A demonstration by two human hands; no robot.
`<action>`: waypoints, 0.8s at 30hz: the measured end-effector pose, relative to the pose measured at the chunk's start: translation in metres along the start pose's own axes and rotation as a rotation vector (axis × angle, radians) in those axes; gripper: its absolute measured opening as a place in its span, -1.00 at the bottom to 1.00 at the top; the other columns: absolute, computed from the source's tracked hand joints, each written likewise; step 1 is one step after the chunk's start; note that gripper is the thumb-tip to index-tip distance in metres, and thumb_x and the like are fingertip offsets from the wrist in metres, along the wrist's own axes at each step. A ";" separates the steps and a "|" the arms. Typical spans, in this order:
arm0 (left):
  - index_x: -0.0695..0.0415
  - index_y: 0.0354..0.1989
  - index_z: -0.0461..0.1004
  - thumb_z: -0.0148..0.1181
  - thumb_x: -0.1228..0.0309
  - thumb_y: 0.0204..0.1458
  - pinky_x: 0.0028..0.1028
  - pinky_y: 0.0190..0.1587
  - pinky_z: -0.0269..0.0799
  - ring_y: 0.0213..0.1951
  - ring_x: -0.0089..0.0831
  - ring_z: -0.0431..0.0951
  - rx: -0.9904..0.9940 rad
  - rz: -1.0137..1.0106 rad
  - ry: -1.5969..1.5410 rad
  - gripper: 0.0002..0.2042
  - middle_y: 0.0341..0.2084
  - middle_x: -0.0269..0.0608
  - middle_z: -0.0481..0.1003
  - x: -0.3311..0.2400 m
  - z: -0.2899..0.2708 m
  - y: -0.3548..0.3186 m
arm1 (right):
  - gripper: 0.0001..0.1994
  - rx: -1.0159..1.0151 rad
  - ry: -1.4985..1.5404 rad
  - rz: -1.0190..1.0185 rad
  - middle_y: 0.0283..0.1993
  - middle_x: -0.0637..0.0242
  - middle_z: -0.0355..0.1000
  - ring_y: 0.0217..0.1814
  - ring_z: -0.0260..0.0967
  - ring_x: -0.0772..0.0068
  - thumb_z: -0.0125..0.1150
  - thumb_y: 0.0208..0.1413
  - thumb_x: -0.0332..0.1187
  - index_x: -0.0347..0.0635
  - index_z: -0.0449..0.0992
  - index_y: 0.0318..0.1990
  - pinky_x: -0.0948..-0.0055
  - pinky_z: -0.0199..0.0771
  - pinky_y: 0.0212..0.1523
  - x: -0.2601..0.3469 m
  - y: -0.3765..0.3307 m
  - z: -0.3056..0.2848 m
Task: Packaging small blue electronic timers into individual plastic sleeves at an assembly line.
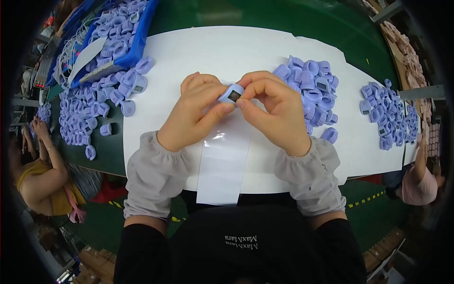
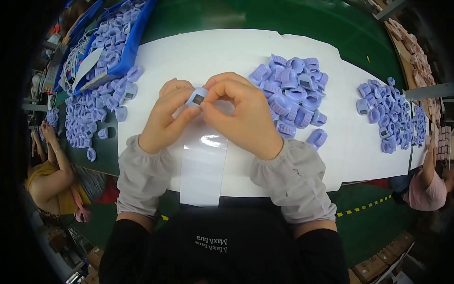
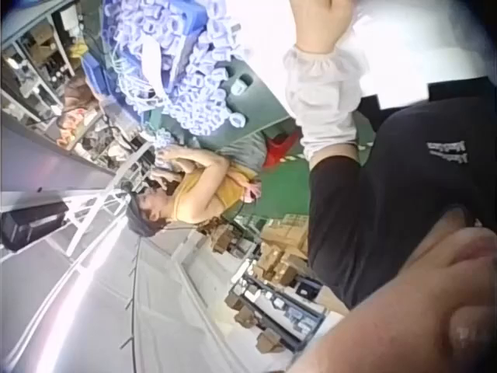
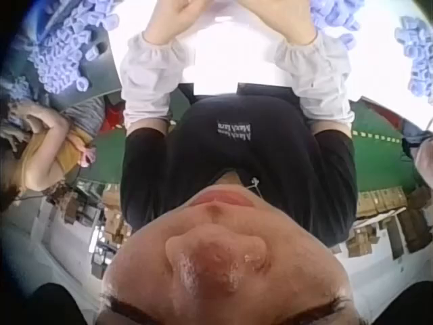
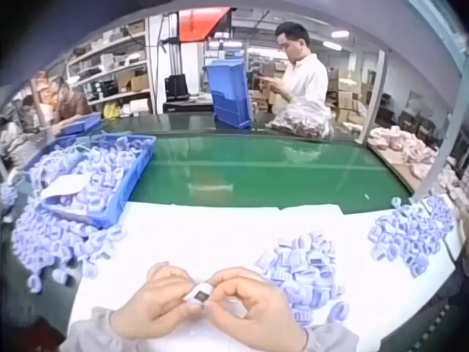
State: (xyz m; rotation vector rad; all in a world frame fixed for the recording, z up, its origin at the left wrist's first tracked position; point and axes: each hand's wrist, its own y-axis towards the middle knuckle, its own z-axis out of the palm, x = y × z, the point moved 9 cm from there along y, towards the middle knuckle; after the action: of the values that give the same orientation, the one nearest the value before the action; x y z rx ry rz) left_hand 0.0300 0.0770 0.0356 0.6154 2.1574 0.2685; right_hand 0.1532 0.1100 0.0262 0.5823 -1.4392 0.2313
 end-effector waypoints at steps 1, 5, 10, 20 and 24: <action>0.14 -0.15 0.51 0.21 0.39 0.04 -0.25 0.15 0.01 -0.16 -0.33 0.38 0.004 -0.005 -0.002 -0.79 -0.40 -0.31 0.46 0.000 0.000 0.000 | -0.92 -0.004 0.002 0.004 -0.05 0.21 0.36 -0.04 0.35 0.44 0.19 -0.02 -0.68 -0.36 0.45 -0.37 0.43 0.44 0.00 -0.001 0.000 0.000; 0.14 -0.17 0.51 0.19 0.40 0.05 -0.24 0.15 0.00 -0.16 -0.33 0.37 0.018 -0.023 -0.005 -0.81 -0.41 -0.31 0.45 -0.001 0.000 -0.001 | -0.92 -0.008 -0.007 0.014 -0.06 0.21 0.36 -0.05 0.35 0.44 0.19 -0.02 -0.69 -0.36 0.45 -0.38 0.44 0.44 0.00 0.000 -0.001 0.001; 0.15 -0.17 0.51 0.19 0.41 0.04 -0.23 0.15 0.00 -0.16 -0.33 0.37 0.023 -0.017 0.011 -0.81 -0.41 -0.31 0.45 -0.001 0.001 0.000 | -0.91 -0.013 -0.052 -0.007 -0.06 0.22 0.36 -0.05 0.35 0.45 0.19 -0.03 -0.69 -0.35 0.45 -0.38 0.44 0.43 0.00 0.000 0.000 0.000; 0.19 -0.21 0.51 0.21 0.43 0.00 -0.26 0.12 0.06 -0.14 -0.30 0.38 0.071 0.021 -0.067 -0.81 -0.38 -0.27 0.45 -0.003 0.007 0.004 | -0.72 0.098 -0.113 -0.057 -0.04 0.24 0.44 -0.02 0.38 0.45 0.25 0.05 -0.51 -0.31 0.52 -0.05 0.48 0.39 0.01 0.002 0.000 0.004; 0.20 -0.10 0.46 0.26 0.37 -0.02 -0.27 0.12 0.08 -0.09 -0.27 0.38 0.065 0.067 -0.091 -0.69 -0.26 -0.23 0.46 0.001 0.012 -0.004 | -0.72 0.014 0.004 0.034 -0.08 0.21 0.48 -0.04 0.40 0.37 0.25 0.07 -0.46 -0.28 0.53 -0.04 0.48 0.40 -0.02 0.008 -0.002 0.004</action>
State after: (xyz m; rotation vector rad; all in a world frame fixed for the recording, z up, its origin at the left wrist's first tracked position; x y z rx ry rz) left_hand 0.0378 0.0732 0.0260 0.7243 2.0671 0.2036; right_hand 0.1519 0.1049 0.0341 0.5691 -1.4450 0.2693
